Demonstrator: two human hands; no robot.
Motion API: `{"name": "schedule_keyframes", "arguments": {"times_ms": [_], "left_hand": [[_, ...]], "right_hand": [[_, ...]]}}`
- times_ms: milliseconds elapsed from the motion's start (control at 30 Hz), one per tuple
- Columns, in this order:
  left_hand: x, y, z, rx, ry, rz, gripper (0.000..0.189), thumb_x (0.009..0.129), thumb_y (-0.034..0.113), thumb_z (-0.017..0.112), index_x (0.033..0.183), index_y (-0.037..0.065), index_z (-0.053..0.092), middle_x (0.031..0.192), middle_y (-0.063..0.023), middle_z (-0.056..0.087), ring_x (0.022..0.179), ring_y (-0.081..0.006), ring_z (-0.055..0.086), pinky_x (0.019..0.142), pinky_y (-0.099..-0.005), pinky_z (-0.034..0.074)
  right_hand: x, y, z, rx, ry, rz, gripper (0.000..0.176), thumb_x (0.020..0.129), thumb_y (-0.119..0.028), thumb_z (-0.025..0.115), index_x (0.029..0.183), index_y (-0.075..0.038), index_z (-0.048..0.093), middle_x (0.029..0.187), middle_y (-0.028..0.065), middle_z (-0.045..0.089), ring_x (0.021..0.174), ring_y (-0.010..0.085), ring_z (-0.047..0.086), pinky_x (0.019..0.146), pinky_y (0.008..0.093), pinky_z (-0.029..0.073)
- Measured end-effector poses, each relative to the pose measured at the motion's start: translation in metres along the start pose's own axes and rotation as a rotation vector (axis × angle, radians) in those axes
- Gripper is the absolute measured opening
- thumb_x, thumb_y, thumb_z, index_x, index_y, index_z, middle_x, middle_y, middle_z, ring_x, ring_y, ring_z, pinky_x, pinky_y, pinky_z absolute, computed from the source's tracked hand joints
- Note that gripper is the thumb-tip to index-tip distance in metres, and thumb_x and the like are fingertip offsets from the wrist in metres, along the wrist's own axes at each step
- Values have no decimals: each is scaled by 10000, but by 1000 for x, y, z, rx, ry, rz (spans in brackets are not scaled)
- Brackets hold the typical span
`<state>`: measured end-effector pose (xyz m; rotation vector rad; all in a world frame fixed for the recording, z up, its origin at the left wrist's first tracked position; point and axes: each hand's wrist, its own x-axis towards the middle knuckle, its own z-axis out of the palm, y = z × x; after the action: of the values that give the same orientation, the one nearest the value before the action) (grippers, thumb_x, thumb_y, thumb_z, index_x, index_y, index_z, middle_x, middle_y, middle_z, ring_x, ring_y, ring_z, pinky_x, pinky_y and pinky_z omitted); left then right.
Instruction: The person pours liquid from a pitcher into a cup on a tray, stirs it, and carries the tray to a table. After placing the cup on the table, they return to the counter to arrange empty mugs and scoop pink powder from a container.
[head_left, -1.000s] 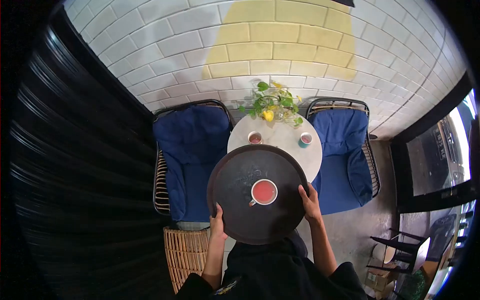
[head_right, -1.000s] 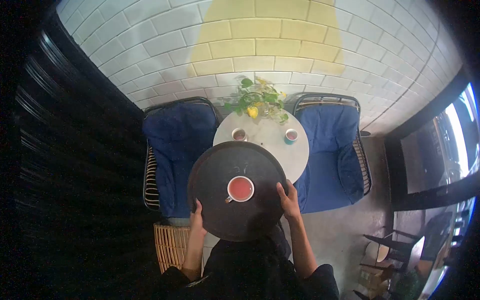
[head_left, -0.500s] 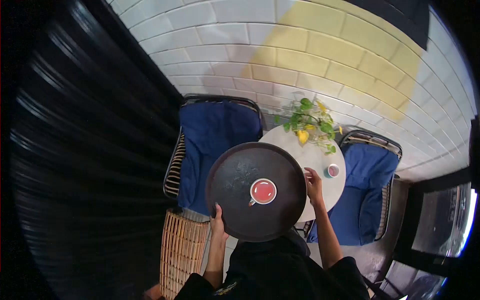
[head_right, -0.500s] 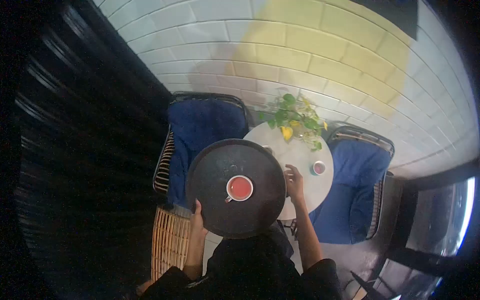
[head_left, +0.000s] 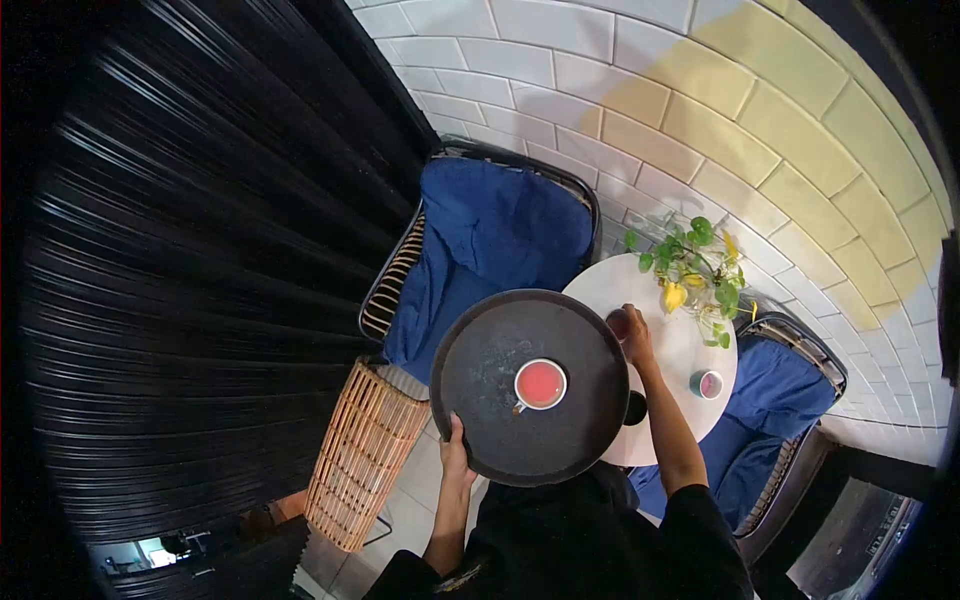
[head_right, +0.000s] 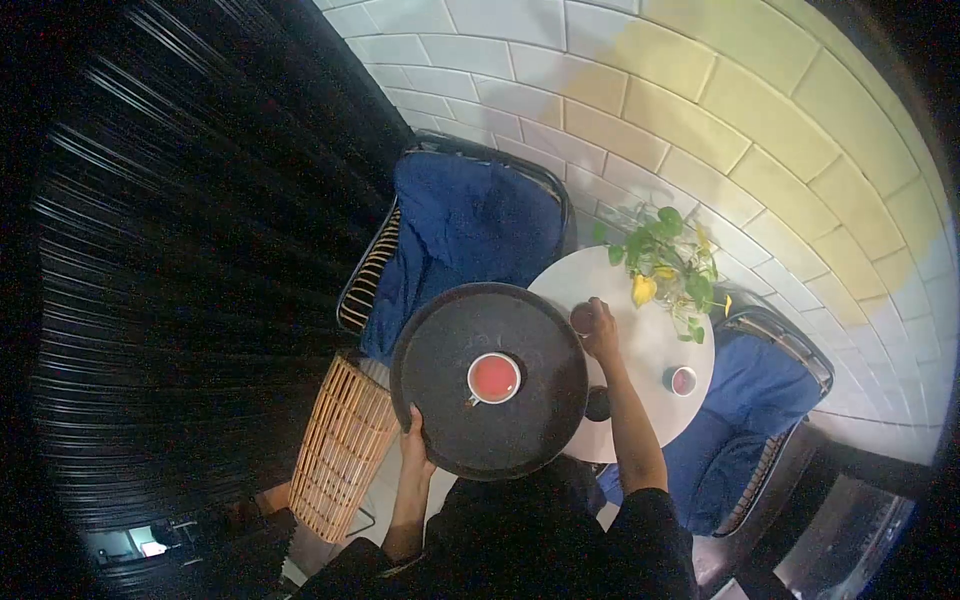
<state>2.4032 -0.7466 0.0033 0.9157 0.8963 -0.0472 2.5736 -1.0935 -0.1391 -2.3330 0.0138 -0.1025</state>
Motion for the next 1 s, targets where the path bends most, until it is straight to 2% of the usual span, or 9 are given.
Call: {"name": "schedule_keyframes", "arguments": {"times_ms": [67,167,367,500,700,767,833,967,1000], "left_hand": [[3,-2,-7,11,9,18,542,944,350,557,1328,-4,414,1262,-167,534,1122,-290,551,915,-424,495],[4,-2,-7,-12,20,-4,550,944,349,558,1338,-3,406,1270,-170,528,1135,-293,541,929,-431,486],[21,-18,-15,-7,-16,-20,576,943,351,559,1346,-23,387,1297,-173,509,1144,-299,536,933,-432,481],[20,-20,-6,22,-27,-25,598,936,358,570,1344,-38,384,1295,-180,509,1147,-305,534,926,-439,483],[18,-26,2,63,-35,-84,650,905,386,607,1370,7,355,1332,-163,483,1178,-313,508,962,-465,450],[19,-31,4,63,-17,-38,608,912,380,606,1298,-47,411,1240,-208,531,1068,-320,578,866,-453,516],[21,-33,5,75,-13,-38,605,911,380,608,1289,-51,413,1225,-207,539,1059,-321,582,860,-457,518],[18,-35,6,76,-34,-31,597,912,373,608,1278,-57,417,1201,-203,554,1046,-317,587,848,-458,523],[19,-35,5,74,-30,-28,597,912,373,608,1278,-57,417,1201,-203,554,1046,-317,587,848,-458,523]], "right_hand": [[-4,-4,2,56,-30,28,798,606,-221,843,1245,-20,409,1092,220,579,999,407,583,840,468,480],[-9,-6,-7,167,7,-30,754,585,-138,836,1197,-25,411,1058,213,603,981,403,600,824,461,494],[-28,-9,-51,0,111,101,633,581,-93,822,1067,-62,417,991,187,636,899,397,635,748,445,521],[-40,-3,-82,6,118,313,648,584,-108,827,1072,-60,404,974,219,625,893,405,632,737,477,503],[-50,29,-86,-114,212,336,734,554,-185,863,1059,-22,356,929,247,620,872,452,611,731,497,486],[-50,32,-87,-132,223,351,733,553,-184,863,1055,-17,357,919,246,620,861,449,614,730,494,486],[-50,34,-87,-14,168,471,736,559,-187,865,1062,-14,357,956,253,601,897,431,606,767,482,482],[-53,38,-81,-54,235,337,795,572,-193,864,1158,10,365,1005,257,576,951,410,589,808,467,477],[-54,32,-82,-181,288,299,836,589,-188,858,1221,17,352,1031,247,567,980,401,575,835,452,468]]}}
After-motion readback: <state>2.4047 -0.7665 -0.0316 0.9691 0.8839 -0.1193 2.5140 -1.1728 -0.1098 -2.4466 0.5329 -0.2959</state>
